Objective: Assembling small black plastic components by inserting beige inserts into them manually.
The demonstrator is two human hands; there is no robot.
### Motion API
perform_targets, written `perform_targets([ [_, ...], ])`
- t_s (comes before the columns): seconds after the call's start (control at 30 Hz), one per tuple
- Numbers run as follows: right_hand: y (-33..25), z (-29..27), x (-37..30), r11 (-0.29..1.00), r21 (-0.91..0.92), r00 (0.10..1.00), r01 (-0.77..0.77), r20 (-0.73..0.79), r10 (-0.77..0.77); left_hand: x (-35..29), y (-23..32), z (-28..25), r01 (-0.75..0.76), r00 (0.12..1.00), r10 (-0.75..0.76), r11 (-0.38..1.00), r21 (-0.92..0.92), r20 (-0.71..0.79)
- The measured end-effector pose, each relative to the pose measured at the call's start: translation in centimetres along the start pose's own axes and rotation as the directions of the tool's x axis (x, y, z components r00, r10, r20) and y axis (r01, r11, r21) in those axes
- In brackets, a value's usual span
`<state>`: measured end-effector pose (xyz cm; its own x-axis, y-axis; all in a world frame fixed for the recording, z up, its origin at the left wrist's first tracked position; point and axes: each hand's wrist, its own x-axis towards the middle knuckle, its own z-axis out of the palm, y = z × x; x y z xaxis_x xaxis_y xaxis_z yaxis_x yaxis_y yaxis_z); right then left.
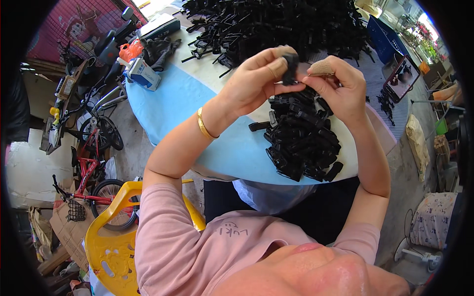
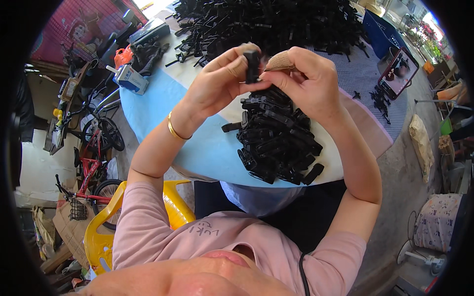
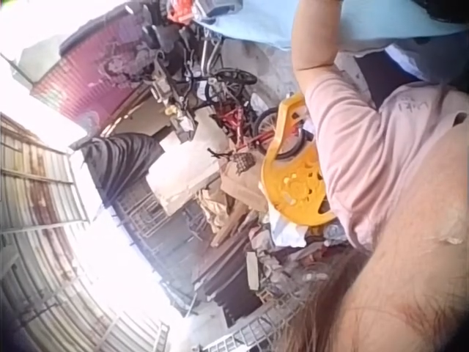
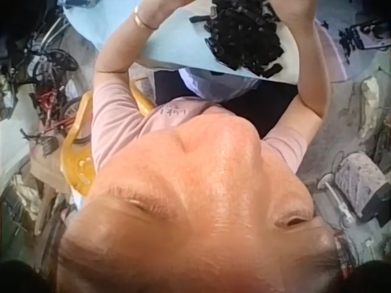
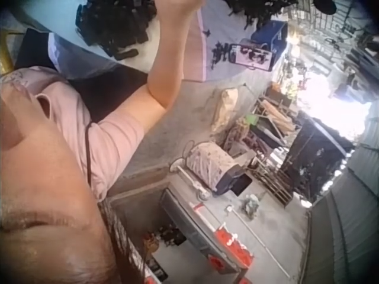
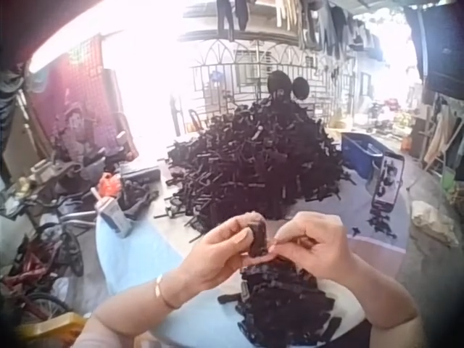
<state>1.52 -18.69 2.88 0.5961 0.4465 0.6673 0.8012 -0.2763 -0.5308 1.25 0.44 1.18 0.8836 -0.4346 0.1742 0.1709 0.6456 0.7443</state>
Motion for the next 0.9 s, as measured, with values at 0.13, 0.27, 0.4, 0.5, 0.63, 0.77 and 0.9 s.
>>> perform_targets([
  [0.13,0.3,0.8,-0.3,0.984,0.115,0.990,-0.133,-0.033,0.137,-0.3,0.0,0.3,-0.025,0.999,-0.006,0.778,0.628,0.047],
  [0.27,-0.3,0.6,0.1,0.921,0.201,0.942,-0.334,0.035,0.334,-0.4,-0.4,0.1,-0.143,0.989,0.081,0.748,0.648,0.125],
  [0.4,0.2,0.4,0.1,0.869,0.245,0.903,-0.430,0.102,0.418,-0.6,-0.5,0.5,-0.198,0.969,0.070,0.793,0.576,0.236],
  [0.5,0.7,0.7,-0.3,0.854,0.284,0.900,-0.436,0.132,0.415,-0.5,-1.2,0.9,-0.211,0.978,0.163,0.773,0.598,0.134],
  [0.63,0.1,0.3,-0.1,0.680,0.481,0.830,-0.554,0.253,0.497,-0.6,-0.8,0.6,-0.229,0.972,0.195,0.685,0.692,0.129],
  [0.77,-0.2,0.8,-0.2,0.830,0.268,0.871,-0.489,0.213,0.444,-0.4,-1.4,0.2,-0.249,0.962,0.262,0.708,0.661,0.082],
  [0.9,-0.4,1.0,-0.3,0.846,0.253,0.882,-0.470,0.174,0.438,-0.6,-1.3,1.0,-0.255,0.948,0.317,0.687,0.681,0.036],
])
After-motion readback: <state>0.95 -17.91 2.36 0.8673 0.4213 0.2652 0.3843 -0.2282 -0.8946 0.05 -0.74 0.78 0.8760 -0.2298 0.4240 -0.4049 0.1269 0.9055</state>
